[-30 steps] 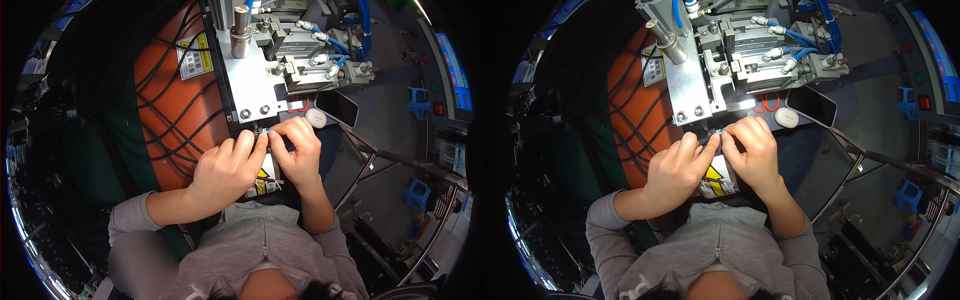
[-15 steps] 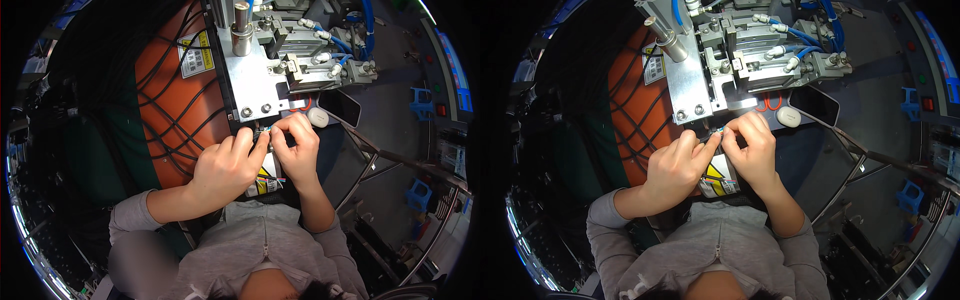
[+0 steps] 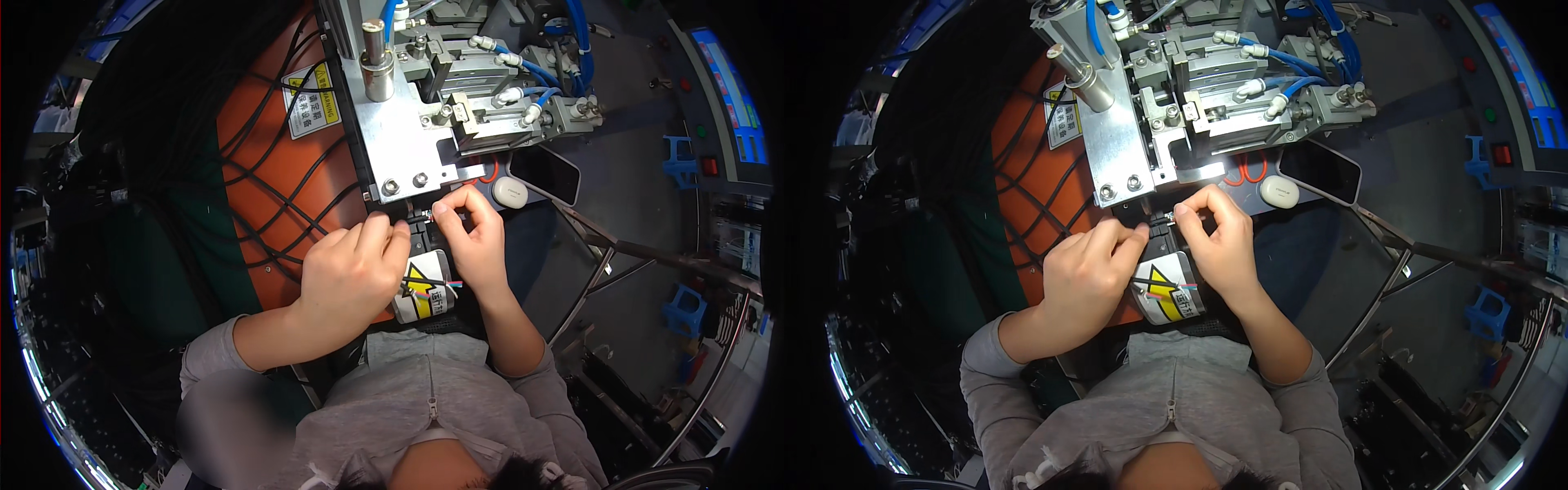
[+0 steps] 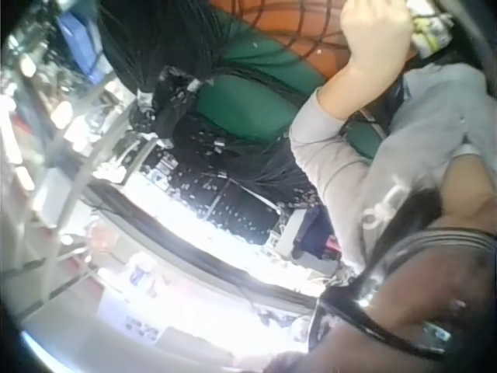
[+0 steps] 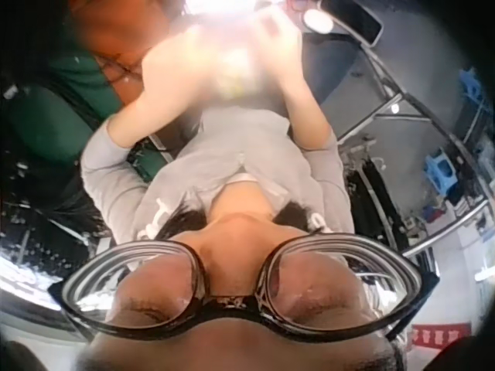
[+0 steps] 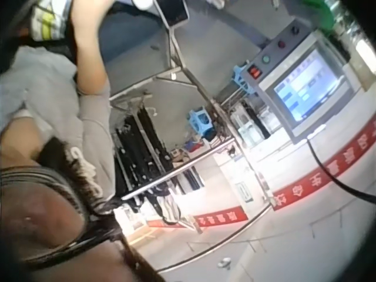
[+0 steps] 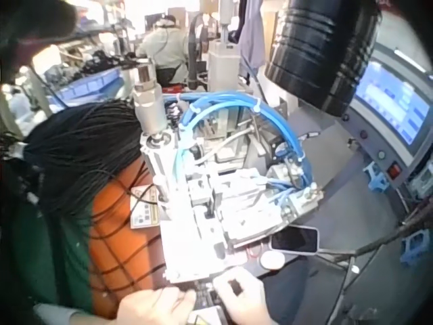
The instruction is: The person assembles electrical cables by inserting stripped wire ends into a crimping machine. They handle bundles of black cables, strip the ends, and feed them into the machine to attach connectors. The person also organizes the finished cables on a nearby rack.
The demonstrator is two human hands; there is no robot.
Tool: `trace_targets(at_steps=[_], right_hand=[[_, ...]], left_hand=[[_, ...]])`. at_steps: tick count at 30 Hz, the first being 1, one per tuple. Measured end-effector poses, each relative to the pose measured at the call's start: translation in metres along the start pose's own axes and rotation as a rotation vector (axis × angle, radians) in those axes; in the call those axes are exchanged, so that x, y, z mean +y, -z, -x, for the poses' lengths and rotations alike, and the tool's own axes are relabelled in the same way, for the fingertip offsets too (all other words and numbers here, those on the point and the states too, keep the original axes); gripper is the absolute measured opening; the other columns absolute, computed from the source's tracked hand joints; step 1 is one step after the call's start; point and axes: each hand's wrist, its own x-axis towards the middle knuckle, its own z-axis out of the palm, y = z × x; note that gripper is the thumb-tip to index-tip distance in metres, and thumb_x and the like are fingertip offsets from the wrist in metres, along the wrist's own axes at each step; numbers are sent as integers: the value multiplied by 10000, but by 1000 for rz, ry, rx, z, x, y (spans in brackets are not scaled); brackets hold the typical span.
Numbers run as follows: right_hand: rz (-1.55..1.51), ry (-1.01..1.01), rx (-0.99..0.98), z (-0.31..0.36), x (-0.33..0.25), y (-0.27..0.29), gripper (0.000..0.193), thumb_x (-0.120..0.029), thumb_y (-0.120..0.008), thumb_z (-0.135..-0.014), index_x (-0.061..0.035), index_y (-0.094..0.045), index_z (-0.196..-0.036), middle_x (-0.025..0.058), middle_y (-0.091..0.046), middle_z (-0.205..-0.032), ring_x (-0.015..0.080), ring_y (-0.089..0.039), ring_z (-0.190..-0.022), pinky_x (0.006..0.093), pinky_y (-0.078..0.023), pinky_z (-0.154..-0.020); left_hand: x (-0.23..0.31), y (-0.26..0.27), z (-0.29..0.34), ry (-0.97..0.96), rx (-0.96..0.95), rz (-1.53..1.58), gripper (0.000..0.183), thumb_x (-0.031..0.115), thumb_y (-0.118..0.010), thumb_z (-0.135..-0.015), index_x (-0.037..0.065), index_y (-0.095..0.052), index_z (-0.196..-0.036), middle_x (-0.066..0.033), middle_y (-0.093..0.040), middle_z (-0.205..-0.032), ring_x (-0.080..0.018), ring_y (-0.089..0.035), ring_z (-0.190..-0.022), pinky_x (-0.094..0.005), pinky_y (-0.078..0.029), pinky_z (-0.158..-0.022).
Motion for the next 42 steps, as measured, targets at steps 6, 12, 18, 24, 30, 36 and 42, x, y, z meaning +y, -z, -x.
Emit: trace_targets(at_steps=[6,12,18,24,30,36,42], right_hand=[[30,424,-112,0,0,22,179,27,-734,-725,0,-659,-885,85,-663,-864,184,-630,-794,295,-490,-749],[24,553,-200,6,-12,29,214,37,-757,-687,2,-699,-890,96,-684,-823,217,-653,-779,308,-501,-714],[12,541,-198,6,-25,30,189,53,-758,-682,11,-685,-851,105,-683,-813,207,-649,-747,301,-501,-695],[-1161,423,-361,57,-93,1,115,-62,-612,-846,-59,-526,-922,109,-532,-904,243,-541,-831,329,-472,-704],[-1407,82,-687,94,-131,2,244,-160,-524,-942,-66,-429,-737,120,-462,-794,271,-473,-708,389,-465,-653],[-1360,88,-1367,85,-145,-26,113,-181,-543,-940,-71,-551,-914,140,-489,-848,308,-506,-822,373,-484,-671],[-1192,-28,-1654,130,-182,-49,101,-147,-536,-940,-56,-558,-902,114,-513,-802,265,-523,-822,339,-479,-677]], left_hand=[[-2,3,3,38,-63,-117,146,101,-659,-752,26,-652,-877,-11,-495,-720,-107,-526,-589,-237,-408,-510],[-5,4,-9,-34,143,146,303,258,-721,-728,71,-679,-963,-36,-569,-830,-148,-549,-662,-263,-421,-539],[-7,-1,-5,-149,250,315,271,219,-715,-744,36,-694,-943,-34,-608,-778,-161,-563,-623,-268,-425,-494],[-15,15,0,-125,318,474,191,144,-709,-735,49,-647,-890,-39,-602,-761,-175,-607,-619,-273,-454,-479],[-14,57,39,-50,350,470,156,142,-724,-773,73,-636,-882,-20,-575,-779,-158,-582,-582,-277,-433,-451],[7,81,129,144,383,314,137,174,-696,-813,73,-620,-867,-44,-575,-850,-197,-587,-627,-308,-451,-485],[24,61,201,373,400,66,192,252,-667,-814,77,-592,-839,-115,-552,-1111,-284,-569,-973,-393,-489,-773]])
